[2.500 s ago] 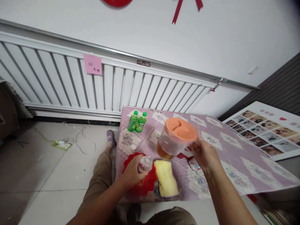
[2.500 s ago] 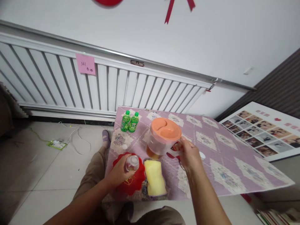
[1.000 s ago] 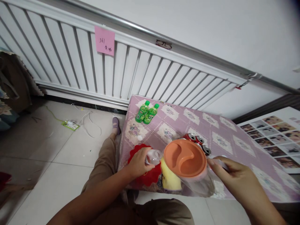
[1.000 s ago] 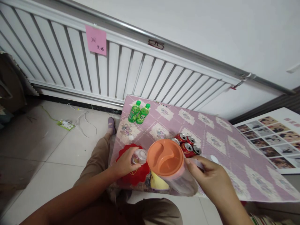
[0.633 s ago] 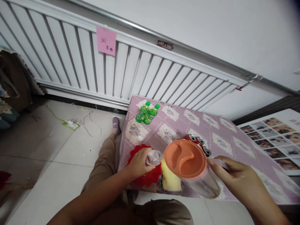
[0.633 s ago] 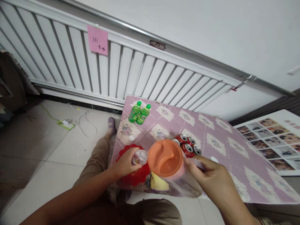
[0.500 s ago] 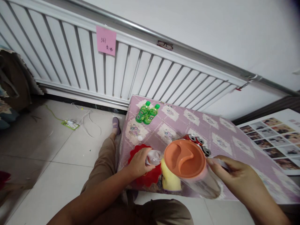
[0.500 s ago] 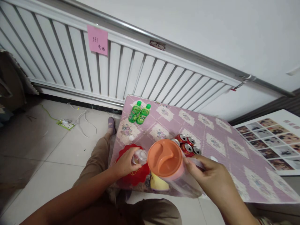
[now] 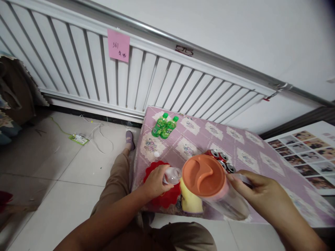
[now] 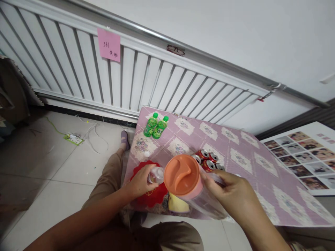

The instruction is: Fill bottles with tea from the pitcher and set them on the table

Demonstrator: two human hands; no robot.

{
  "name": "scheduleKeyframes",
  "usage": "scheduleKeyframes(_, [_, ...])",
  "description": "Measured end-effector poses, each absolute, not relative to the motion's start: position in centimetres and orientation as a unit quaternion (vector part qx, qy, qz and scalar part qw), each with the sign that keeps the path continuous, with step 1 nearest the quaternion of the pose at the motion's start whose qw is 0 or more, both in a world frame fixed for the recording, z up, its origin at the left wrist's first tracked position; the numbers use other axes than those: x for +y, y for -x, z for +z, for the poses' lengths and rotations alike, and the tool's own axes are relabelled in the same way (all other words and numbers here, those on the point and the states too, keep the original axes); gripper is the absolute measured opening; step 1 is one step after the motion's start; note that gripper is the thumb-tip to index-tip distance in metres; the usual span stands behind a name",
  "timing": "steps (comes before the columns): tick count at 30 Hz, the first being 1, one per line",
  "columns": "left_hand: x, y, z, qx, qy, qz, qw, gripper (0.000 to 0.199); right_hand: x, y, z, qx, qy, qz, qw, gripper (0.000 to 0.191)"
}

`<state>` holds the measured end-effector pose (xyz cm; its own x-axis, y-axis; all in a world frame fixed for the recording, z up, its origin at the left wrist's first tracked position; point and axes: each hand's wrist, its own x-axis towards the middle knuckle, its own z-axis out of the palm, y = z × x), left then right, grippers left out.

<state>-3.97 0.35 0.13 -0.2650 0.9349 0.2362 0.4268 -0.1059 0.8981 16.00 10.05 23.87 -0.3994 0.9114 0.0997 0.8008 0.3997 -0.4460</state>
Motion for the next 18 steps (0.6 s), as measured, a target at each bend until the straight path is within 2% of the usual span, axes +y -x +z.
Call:
scheduleKeyframes(7, [0.4,3.9,0.4,0.618,-0.545,0.501,0.265,0.071,11.5,-17.0,23.4,-0.839,0.510,0.155,0.110,0.053])
scheduleKeyframes(18, [0.5,3.7,0.2,0.616,-0.542,0.506,0.267,0.071,11.6,-17.0,23.6,-0.851,0.499,0.137,0.090,0.053])
